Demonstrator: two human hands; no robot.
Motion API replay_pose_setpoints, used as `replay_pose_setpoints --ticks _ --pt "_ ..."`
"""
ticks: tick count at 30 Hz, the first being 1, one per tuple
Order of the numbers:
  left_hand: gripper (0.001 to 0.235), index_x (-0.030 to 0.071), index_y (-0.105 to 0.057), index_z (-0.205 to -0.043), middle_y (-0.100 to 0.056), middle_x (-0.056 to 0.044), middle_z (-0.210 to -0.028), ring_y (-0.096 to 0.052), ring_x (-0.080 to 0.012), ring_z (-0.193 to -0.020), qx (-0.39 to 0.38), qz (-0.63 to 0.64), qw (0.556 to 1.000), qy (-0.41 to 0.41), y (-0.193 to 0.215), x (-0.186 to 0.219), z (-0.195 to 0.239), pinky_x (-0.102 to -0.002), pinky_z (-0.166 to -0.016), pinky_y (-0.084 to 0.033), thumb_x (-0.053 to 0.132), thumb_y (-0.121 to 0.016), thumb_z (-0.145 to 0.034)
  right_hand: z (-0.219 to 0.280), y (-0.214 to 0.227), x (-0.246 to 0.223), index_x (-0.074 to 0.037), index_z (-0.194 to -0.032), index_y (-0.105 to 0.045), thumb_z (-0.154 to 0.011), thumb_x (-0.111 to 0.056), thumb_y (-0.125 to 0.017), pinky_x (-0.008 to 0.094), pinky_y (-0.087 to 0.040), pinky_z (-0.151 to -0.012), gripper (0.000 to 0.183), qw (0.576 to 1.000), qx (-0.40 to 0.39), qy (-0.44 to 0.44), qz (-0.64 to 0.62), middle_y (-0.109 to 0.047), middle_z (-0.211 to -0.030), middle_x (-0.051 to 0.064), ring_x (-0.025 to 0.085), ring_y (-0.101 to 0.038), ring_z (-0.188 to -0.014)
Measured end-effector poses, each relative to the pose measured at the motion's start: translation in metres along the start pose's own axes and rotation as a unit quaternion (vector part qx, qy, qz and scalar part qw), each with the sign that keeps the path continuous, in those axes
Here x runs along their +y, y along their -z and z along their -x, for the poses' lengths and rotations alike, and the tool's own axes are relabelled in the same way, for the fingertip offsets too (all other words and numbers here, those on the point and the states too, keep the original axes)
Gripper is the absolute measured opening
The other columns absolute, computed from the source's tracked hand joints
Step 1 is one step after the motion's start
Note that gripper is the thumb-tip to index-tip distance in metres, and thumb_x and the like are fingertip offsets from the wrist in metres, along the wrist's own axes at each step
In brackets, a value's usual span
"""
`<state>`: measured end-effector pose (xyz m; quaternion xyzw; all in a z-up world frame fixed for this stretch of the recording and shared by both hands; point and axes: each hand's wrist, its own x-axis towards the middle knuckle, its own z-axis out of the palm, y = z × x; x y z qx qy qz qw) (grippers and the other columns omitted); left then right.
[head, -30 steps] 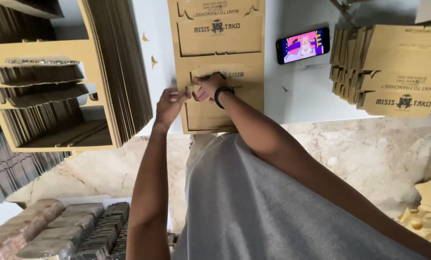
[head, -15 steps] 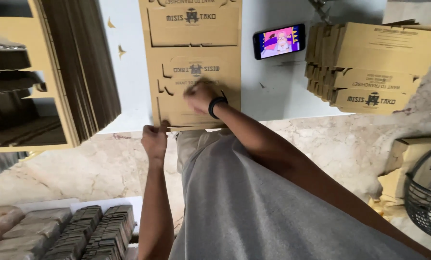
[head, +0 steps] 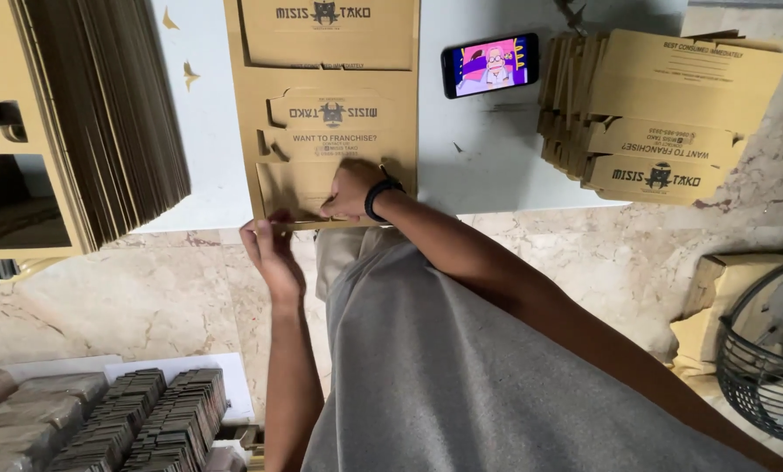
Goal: Manually punching out pre-cut shapes from cardboard sheets and folding them into packaging inserts.
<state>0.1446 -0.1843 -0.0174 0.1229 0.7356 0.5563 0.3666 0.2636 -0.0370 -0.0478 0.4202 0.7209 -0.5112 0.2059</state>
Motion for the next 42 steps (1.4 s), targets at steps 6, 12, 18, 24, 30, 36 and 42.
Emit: replay_pose_setpoints --ticks 6,12,18,24,30,36,42 --pt "0.035 0.012 -0.049 -0.110 -0.065 -0.006 -0.105 -0.066 -0.0205 -0.111 0.070 0.336 0.926 0.158 -0.020 -0.010 0.001 -0.042 -0.113 -0.044 0.046 -0.042 -0.107 0.006 0.002 -0.004 -0.027 -0.053 -0.071 -0.071 -0.053 -0.073 0.027 -0.057 -0.065 0.031 1.000 0.003 -0.015 0.002 -0.060 -0.042 -0.007 0.016 -0.071 -0.055" --pt "0.038 0.020 -0.047 -0.080 -0.038 0.005 -0.069 -0.051 -0.0147 -0.068 0.100 0.317 0.930 0.158 -0.018 -0.025 -0.008 -0.027 -0.078 -0.052 0.045 -0.040 -0.108 0.005 0.001 -0.008 -0.026 -0.052 -0.071 -0.068 -0.047 -0.076 0.028 -0.058 -0.071 0.027 0.999 -0.003 -0.038 -0.034 -0.062 -0.043 -0.005 0.018 -0.072 -0.055" --pt "0.043 0.018 -0.046 -0.080 -0.020 0.010 -0.067 -0.029 -0.0113 -0.053 0.069 0.328 0.917 0.216 -0.009 -0.061 -0.018 -0.031 -0.055 -0.051 0.044 -0.031 -0.111 0.003 -0.002 -0.008 -0.024 -0.050 -0.070 -0.062 -0.044 -0.079 0.030 -0.060 -0.069 0.026 0.999 0.014 -0.036 -0.034 -0.061 -0.041 -0.004 0.018 -0.073 -0.054" --pt "0.043 0.017 -0.048 -0.083 -0.028 0.007 -0.063 -0.039 -0.0150 -0.051 0.047 0.258 0.929 0.260 -0.020 -0.028 0.002 -0.029 -0.054 -0.051 0.045 -0.030 -0.111 0.007 0.004 -0.017 -0.020 -0.058 -0.075 -0.070 -0.044 -0.080 0.030 -0.059 -0.076 0.027 0.998 0.004 -0.053 -0.045 -0.066 -0.047 -0.001 0.021 -0.075 -0.060" --pt "0.043 0.016 -0.054 -0.089 -0.053 -0.004 -0.074 -0.065 -0.0227 -0.078 0.094 0.303 0.926 0.204 -0.005 -0.034 -0.018 -0.040 -0.089 -0.061 0.046 -0.030 -0.108 0.014 0.009 -0.014 -0.021 -0.058 -0.074 -0.069 -0.043 -0.081 0.030 -0.060 -0.077 0.026 0.997 0.010 -0.048 -0.056 -0.065 -0.046 -0.002 0.018 -0.074 -0.058" --pt "0.048 0.015 -0.053 -0.120 -0.066 -0.011 -0.110 -0.065 -0.0260 -0.119 0.080 0.246 0.945 0.200 -0.014 -0.010 0.004 -0.065 -0.124 -0.026 0.054 -0.027 -0.107 0.024 0.015 0.001 -0.017 -0.064 -0.075 -0.078 -0.040 -0.069 0.028 -0.059 -0.074 0.027 0.994 0.033 -0.014 -0.103 -0.064 -0.047 -0.002 0.015 -0.072 -0.055" --pt "0.044 0.017 -0.055 -0.114 -0.064 -0.007 -0.113 -0.066 -0.0236 -0.114 0.086 0.298 0.920 0.240 -0.021 -0.046 -0.001 -0.049 -0.124 -0.036 0.058 -0.041 -0.105 0.027 0.013 0.015 -0.019 -0.048 -0.070 -0.077 -0.040 -0.067 0.031 -0.057 -0.064 0.035 0.998 0.050 -0.038 0.006 -0.058 -0.038 0.001 0.024 -0.072 -0.053"
